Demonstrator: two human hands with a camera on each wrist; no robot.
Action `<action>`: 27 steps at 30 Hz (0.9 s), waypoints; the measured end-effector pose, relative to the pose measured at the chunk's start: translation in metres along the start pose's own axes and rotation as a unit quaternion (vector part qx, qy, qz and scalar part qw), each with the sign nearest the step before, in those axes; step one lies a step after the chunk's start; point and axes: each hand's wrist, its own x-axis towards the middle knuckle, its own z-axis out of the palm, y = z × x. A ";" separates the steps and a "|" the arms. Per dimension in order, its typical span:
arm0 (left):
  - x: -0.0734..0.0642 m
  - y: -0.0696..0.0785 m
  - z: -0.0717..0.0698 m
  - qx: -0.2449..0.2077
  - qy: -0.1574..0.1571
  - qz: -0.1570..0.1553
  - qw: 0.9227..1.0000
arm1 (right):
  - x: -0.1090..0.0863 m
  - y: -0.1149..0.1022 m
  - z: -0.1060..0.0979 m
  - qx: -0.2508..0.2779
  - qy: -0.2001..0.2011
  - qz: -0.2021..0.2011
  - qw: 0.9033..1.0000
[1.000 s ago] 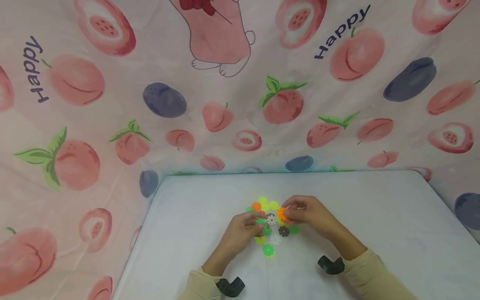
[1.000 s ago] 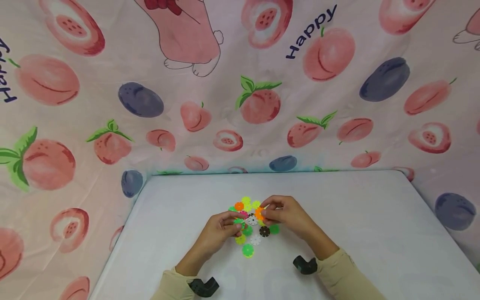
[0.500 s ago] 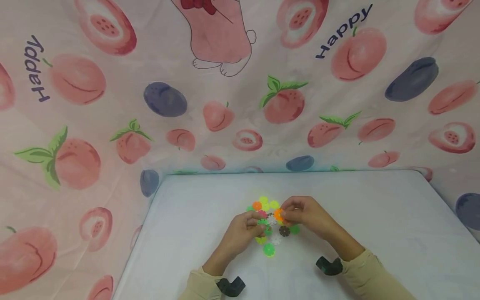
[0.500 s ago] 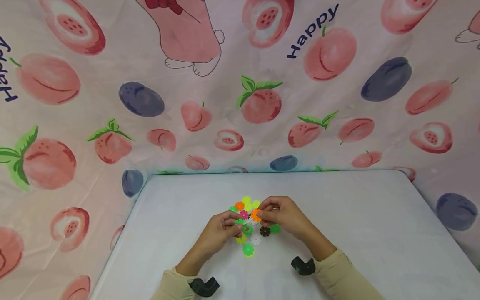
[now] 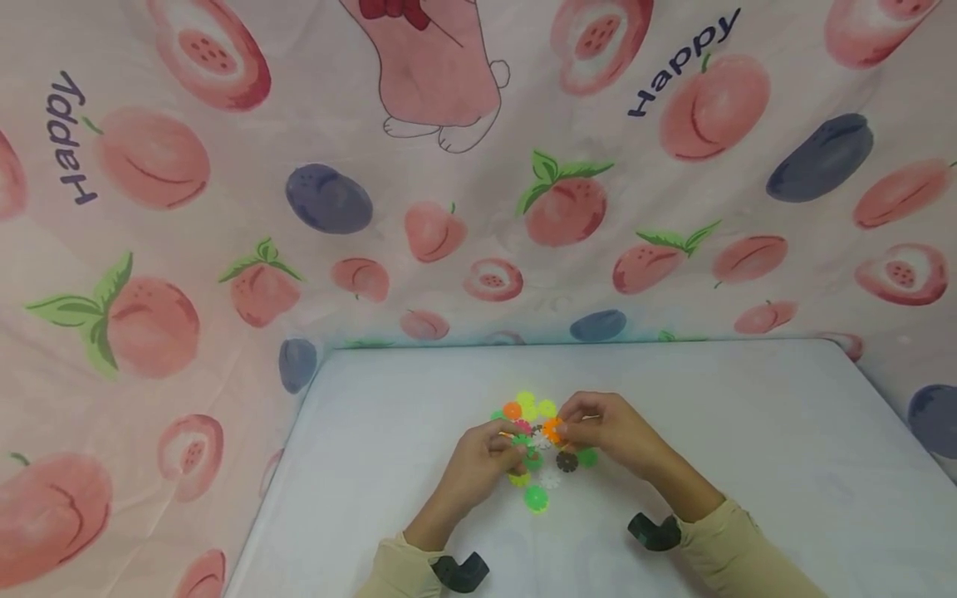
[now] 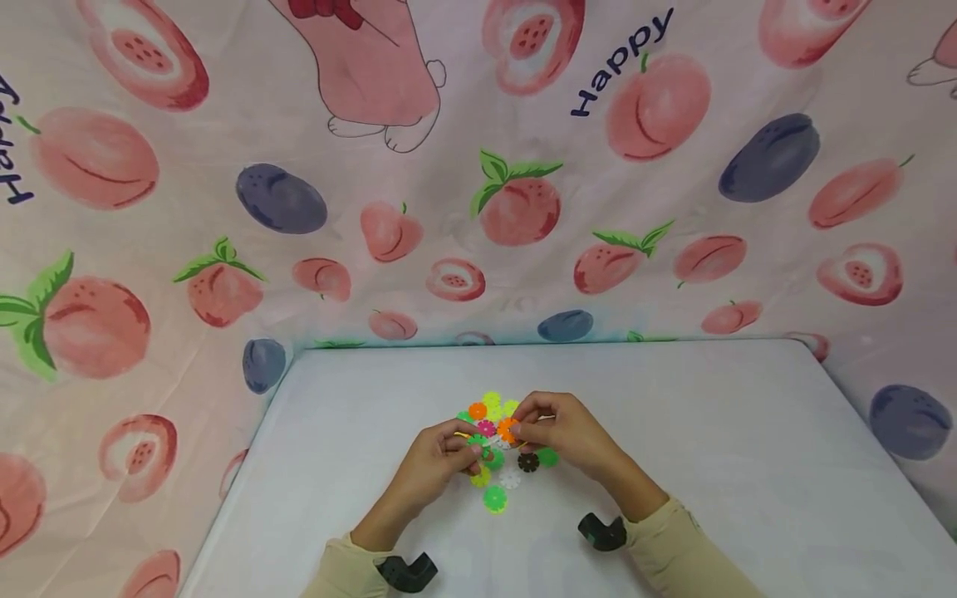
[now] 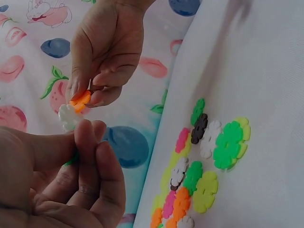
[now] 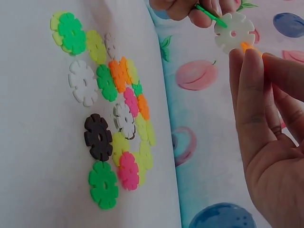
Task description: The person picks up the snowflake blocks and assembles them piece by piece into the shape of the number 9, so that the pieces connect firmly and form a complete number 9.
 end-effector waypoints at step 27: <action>-0.004 0.005 0.011 0.008 0.049 0.049 0.998 | -0.001 0.001 0.004 0.041 -0.007 -0.042 0.998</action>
